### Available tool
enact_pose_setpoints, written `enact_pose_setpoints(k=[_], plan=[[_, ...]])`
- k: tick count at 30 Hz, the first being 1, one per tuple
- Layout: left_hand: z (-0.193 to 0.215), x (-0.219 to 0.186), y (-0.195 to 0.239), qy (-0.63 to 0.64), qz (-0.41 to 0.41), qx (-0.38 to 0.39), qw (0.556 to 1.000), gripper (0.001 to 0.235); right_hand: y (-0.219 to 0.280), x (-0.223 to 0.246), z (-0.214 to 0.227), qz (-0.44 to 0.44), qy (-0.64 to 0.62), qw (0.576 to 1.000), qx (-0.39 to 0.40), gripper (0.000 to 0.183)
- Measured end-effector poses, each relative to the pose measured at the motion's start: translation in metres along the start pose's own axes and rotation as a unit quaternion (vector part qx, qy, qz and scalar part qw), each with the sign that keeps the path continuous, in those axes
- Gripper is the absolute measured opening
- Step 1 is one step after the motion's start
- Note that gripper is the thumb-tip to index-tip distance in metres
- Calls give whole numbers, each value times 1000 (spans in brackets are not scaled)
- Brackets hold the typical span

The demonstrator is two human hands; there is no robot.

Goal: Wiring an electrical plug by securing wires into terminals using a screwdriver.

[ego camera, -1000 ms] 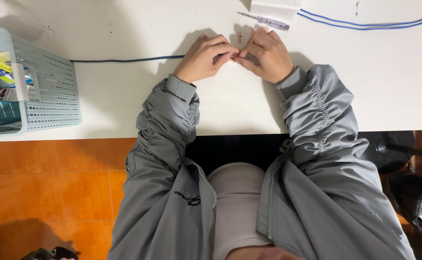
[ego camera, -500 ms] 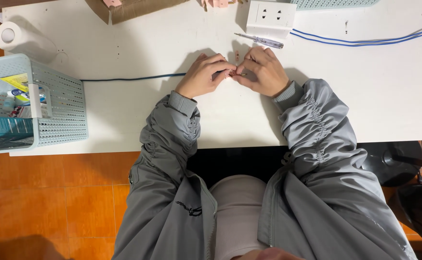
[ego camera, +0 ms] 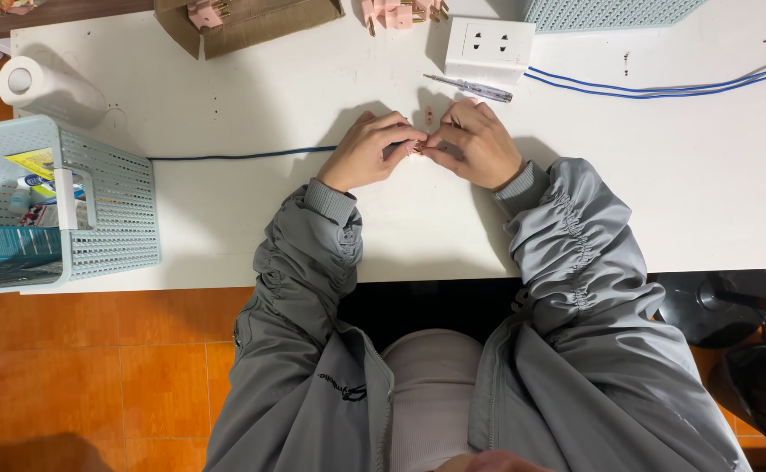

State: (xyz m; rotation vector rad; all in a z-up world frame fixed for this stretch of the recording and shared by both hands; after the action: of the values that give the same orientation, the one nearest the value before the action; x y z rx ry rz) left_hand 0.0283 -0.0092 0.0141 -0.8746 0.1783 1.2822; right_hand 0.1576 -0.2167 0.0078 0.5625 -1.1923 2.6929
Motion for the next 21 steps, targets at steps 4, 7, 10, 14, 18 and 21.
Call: enact_pose_setpoints(k=[4, 7, 10, 14, 18, 21], plan=[[2, -1, -1, 3, 0, 3, 1000, 19, 0, 0, -1, -4, 18, 1000, 1, 23], [2, 0, -3, 0, -2, 1, 1000, 15, -2, 2, 1, -6, -13, 1000, 6, 19], [4, -4, -2, 9, 10, 10, 1000, 26, -1, -1, -2, -2, -12, 1000, 15, 13], [3, -5, -3, 5, 20, 10, 1000, 32, 7, -11, -5, 4, 11, 1000, 16, 22], [-2, 2, -6, 44, -33, -16, 998, 37, 3, -9, 1, 10, 21, 999, 22, 29], [-1, 16, -4, -1, -27, -30, 999, 46, 3, -20, 13, -1, 40, 998, -45, 23]])
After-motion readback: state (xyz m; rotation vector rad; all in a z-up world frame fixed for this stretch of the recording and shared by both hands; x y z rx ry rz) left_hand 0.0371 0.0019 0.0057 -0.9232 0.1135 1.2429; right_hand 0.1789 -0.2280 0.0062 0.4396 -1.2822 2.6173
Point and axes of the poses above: each hand's wrist, its own y-axis away from the middle knuckle, its own z-axis out of the back of the hand, x = y × z, the point moved 3 cm from there along -y, towards the middle knuckle, and after that the axes turned 12 degrees about -x, right-handed, at the moved point
